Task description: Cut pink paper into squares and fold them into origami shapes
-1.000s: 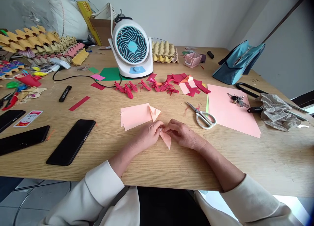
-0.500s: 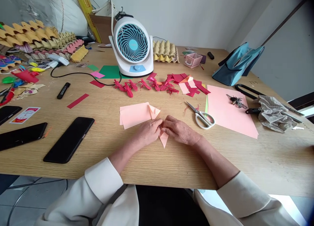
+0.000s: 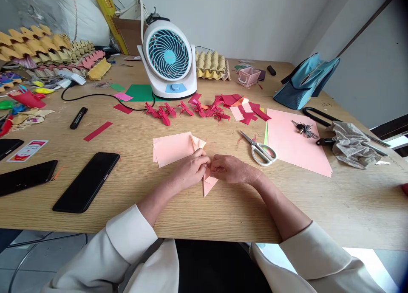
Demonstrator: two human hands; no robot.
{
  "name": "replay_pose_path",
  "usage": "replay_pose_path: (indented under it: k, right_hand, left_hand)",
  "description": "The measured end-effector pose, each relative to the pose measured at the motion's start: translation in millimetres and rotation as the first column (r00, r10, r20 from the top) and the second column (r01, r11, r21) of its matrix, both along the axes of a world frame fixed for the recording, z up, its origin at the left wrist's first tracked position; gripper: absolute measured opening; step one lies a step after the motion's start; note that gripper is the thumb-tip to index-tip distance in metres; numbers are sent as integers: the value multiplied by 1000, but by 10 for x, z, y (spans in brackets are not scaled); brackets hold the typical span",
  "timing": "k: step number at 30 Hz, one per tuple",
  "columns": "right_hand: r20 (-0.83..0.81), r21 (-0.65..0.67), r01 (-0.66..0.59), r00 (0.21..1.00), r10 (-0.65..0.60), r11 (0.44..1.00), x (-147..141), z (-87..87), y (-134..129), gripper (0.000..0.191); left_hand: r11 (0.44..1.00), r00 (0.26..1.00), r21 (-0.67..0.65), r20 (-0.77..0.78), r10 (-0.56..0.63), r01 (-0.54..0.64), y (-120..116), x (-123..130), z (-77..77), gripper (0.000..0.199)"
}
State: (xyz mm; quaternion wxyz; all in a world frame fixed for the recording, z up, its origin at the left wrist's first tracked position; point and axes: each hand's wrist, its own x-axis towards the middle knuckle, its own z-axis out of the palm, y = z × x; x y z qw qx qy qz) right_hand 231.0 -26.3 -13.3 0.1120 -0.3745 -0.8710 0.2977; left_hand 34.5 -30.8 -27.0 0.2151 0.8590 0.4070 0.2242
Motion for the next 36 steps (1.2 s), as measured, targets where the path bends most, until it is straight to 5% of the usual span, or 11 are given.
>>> replay_pose_path:
  k: [6,10,18,27,36]
  right_hand:
    - [-27,-81,-5,1000,3,997,82,71,0,15]
    - [-4,-146,26,1000,-27,989,151,152,-13,14]
    - [102,-213,77,993,-56,974,164,205,-11,17]
    - [110,-169,88,991,-70,982,113,120,-8,34]
    - [140,-187,105,987,-80,977,276,161,-9,18]
  left_hand:
    - [993,997,-105,40,-59,63,-75,-29,71,4]
    - [991,996,-107,-40,-80,76,-144,-5,101,24]
    - [997,990,-34,-116,-78,74,-159,28,41,35]
    - [997,987,-22,-143,-70,68,-172,25,60,36]
    - [995,988,-35,-117,-99,96,-176,17,50,32]
